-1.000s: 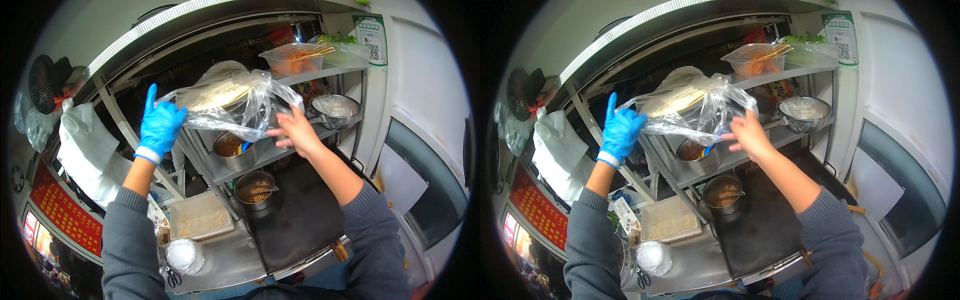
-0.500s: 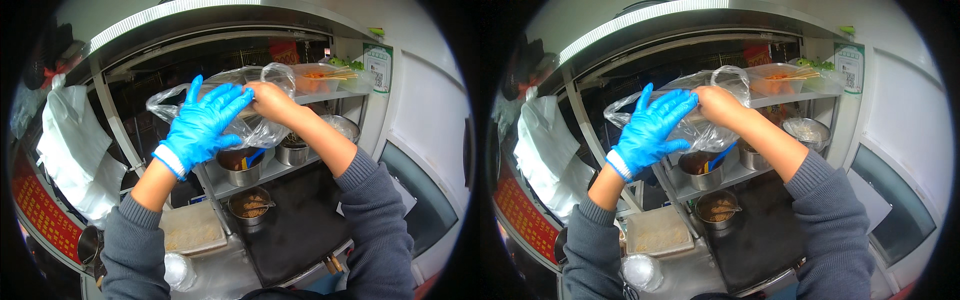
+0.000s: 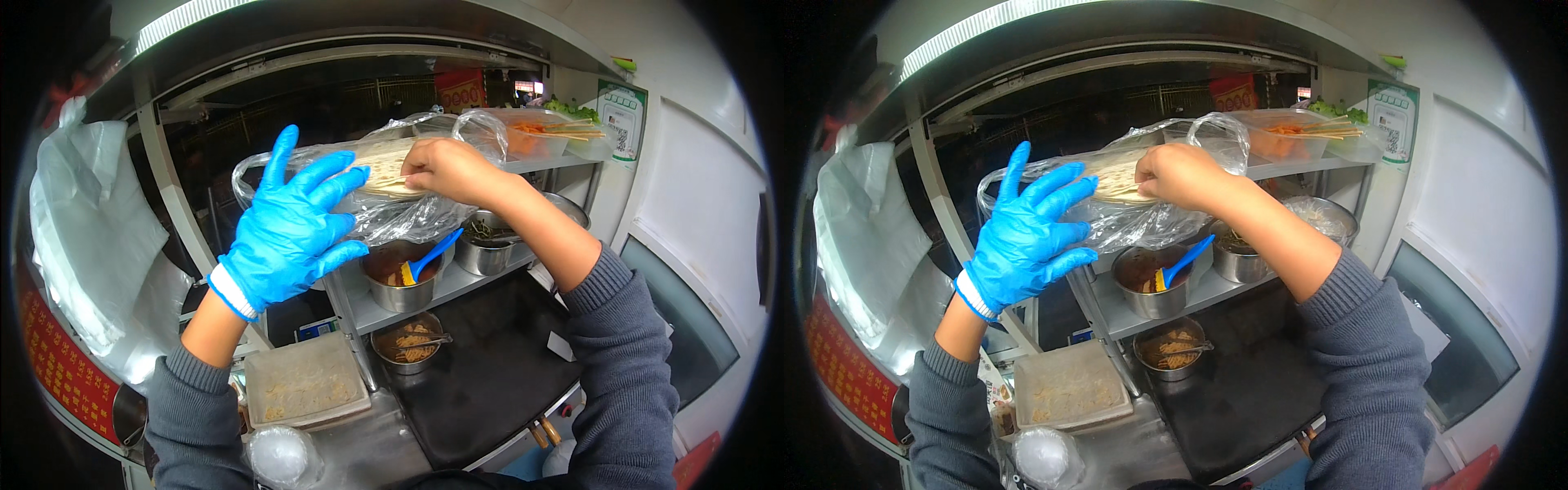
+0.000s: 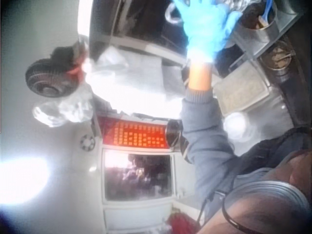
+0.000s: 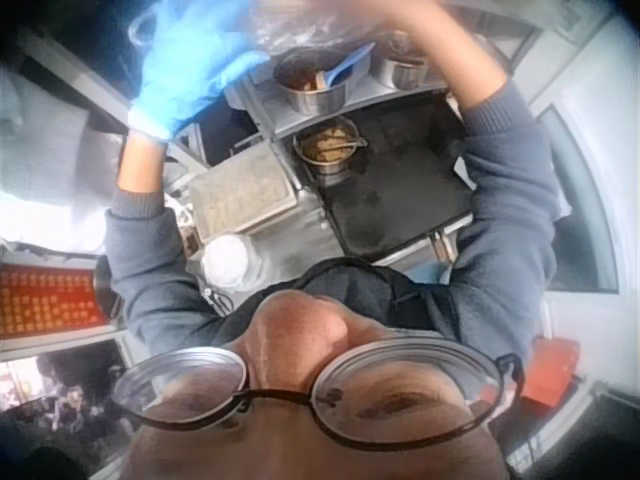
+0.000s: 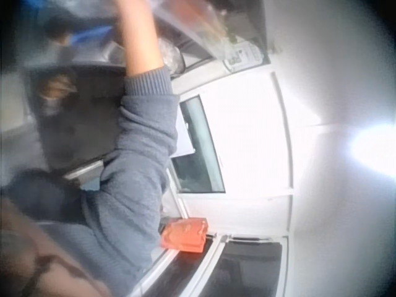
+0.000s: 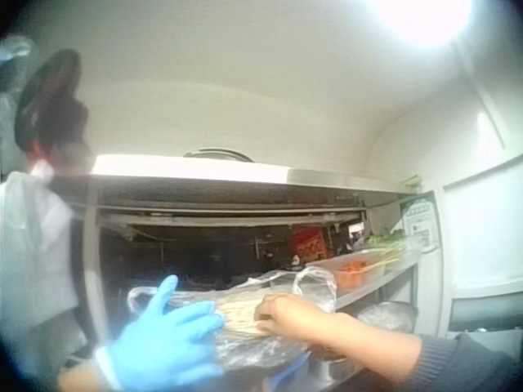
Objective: The person prepares a flatbread wrap on a griddle by layering shredded vegetables, greens, and sauce, then adds crispy fried strips and a meat patty. They use a brush, tongs, and a spatula to assemble the ingredients and fold the wrap.
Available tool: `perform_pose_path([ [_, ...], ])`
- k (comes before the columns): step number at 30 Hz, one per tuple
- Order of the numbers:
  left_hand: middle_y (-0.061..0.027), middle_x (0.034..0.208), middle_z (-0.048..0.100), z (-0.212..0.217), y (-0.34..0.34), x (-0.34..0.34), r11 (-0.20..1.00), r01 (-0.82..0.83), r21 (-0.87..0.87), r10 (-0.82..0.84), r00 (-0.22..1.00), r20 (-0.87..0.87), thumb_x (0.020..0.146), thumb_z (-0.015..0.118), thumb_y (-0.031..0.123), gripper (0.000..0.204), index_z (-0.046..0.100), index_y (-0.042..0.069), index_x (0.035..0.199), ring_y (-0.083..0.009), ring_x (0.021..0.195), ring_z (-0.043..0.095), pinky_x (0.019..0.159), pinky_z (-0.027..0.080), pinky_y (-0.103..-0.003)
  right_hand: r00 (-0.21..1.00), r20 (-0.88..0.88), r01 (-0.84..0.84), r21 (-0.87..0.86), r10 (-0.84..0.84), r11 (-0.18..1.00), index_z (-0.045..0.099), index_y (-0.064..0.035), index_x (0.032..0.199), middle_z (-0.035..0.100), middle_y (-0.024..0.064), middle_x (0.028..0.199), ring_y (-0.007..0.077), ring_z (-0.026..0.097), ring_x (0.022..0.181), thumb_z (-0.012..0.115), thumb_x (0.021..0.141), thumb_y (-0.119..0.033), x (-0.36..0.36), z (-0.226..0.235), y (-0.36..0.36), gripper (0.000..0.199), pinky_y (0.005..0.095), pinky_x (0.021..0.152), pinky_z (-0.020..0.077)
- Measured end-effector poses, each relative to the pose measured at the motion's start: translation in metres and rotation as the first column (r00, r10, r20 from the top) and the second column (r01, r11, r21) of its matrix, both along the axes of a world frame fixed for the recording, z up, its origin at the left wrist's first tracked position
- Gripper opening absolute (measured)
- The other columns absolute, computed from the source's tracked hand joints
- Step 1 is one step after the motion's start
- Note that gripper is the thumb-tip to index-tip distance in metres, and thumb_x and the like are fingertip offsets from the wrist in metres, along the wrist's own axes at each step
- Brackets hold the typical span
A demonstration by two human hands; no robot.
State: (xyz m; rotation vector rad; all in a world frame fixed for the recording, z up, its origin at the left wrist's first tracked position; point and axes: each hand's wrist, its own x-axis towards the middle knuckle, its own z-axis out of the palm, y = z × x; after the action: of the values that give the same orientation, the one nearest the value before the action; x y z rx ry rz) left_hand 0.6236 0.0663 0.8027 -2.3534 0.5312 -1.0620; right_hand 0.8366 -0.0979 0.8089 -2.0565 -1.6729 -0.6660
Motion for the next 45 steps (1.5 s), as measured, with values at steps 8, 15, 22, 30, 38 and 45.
perform_pose_path([
  [8, -0.0074, 0.121, 0.063, -0.007, 0.003, 0.021, 0.999, 0.040, -0.001, -0.040, 0.996, -0.082, 0.081, 0.066, 0.041, 0.030, 0.070, 0.012, 0.075, -0.0258, 0.124, 0.051, 0.116, 0.010, -0.061, 0.998, -0.065, -0.026, 0.023, 0.028, 0.999, 0.072, -0.0066, 0.091, 0.069, 0.0140, 0.088, 0.0310, 0.066, 0.088, 0.065, 0.081, -0.019, 0.004, 0.000, 0.001, 0.018, 0.0399, 0.080, 0.0504],
  [15, -0.0072, 0.124, 0.062, -0.009, 0.006, 0.024, 0.999, 0.007, 0.047, -0.002, 0.995, -0.103, 0.080, 0.067, 0.039, 0.028, 0.069, 0.011, 0.075, -0.0253, 0.125, 0.050, 0.117, 0.009, -0.060, 0.977, -0.212, 0.020, 0.153, 0.013, 0.988, 0.069, -0.0052, 0.088, 0.068, 0.0156, 0.085, 0.0331, 0.065, 0.084, 0.061, 0.082, -0.019, 0.000, -0.003, 0.006, 0.017, 0.0429, 0.075, 0.0508],
  [22, -0.0087, 0.132, 0.057, -0.009, 0.000, 0.036, 0.998, -0.046, 0.052, 0.049, 0.997, -0.061, 0.080, 0.067, 0.037, 0.025, 0.068, 0.012, 0.075, -0.0237, 0.135, 0.039, 0.118, 0.008, -0.060, 0.998, 0.057, 0.024, 0.217, -0.038, 0.976, 0.064, -0.0065, 0.095, 0.067, 0.0165, 0.083, 0.0354, 0.064, 0.080, 0.060, 0.086, -0.020, 0.007, -0.003, 0.015, 0.017, 0.0441, 0.070, 0.0501],
  [30, -0.0099, 0.131, 0.058, -0.008, -0.003, 0.042, 0.988, -0.092, 0.122, 0.104, 0.990, -0.096, 0.081, 0.066, 0.036, 0.025, 0.069, 0.012, 0.074, -0.0246, 0.133, 0.042, 0.118, 0.009, -0.059, 0.992, 0.096, 0.079, 0.007, -0.079, 0.997, 0.071, -0.0107, 0.098, 0.068, 0.0152, 0.086, 0.0330, 0.066, 0.085, 0.064, 0.083, -0.026, 0.024, 0.012, 0.018, 0.022, 0.0444, 0.078, 0.0505],
  [38, -0.0149, 0.100, 0.067, 0.023, -0.008, 0.046, 0.931, -0.151, -0.332, 0.032, 0.941, -0.337, 0.091, 0.054, 0.048, 0.043, 0.070, 0.008, 0.091, -0.0312, 0.098, 0.064, 0.091, 0.049, -0.040, 0.965, -0.159, 0.231, 0.121, -0.211, 0.966, 0.073, -0.0047, 0.097, 0.070, 0.0168, 0.092, 0.0310, 0.067, 0.086, 0.071, 0.078, -0.023, 0.080, 0.080, 0.068, 0.027, 0.0384, 0.078, 0.0516],
  [45, -0.0136, 0.115, 0.062, 0.044, -0.009, 0.137, 0.983, -0.142, 0.114, 0.176, 0.899, -0.402, 0.094, 0.048, 0.018, 0.026, 0.062, 0.009, 0.113, -0.0299, 0.101, 0.063, 0.088, 0.051, -0.037, 0.987, -0.112, 0.123, 0.086, -0.113, 0.989, 0.072, -0.0024, 0.094, 0.069, 0.0174, 0.087, 0.0297, 0.065, 0.080, 0.072, 0.078, -0.022, 0.089, 0.077, 0.070, 0.025, 0.0380, 0.075, 0.0504],
])
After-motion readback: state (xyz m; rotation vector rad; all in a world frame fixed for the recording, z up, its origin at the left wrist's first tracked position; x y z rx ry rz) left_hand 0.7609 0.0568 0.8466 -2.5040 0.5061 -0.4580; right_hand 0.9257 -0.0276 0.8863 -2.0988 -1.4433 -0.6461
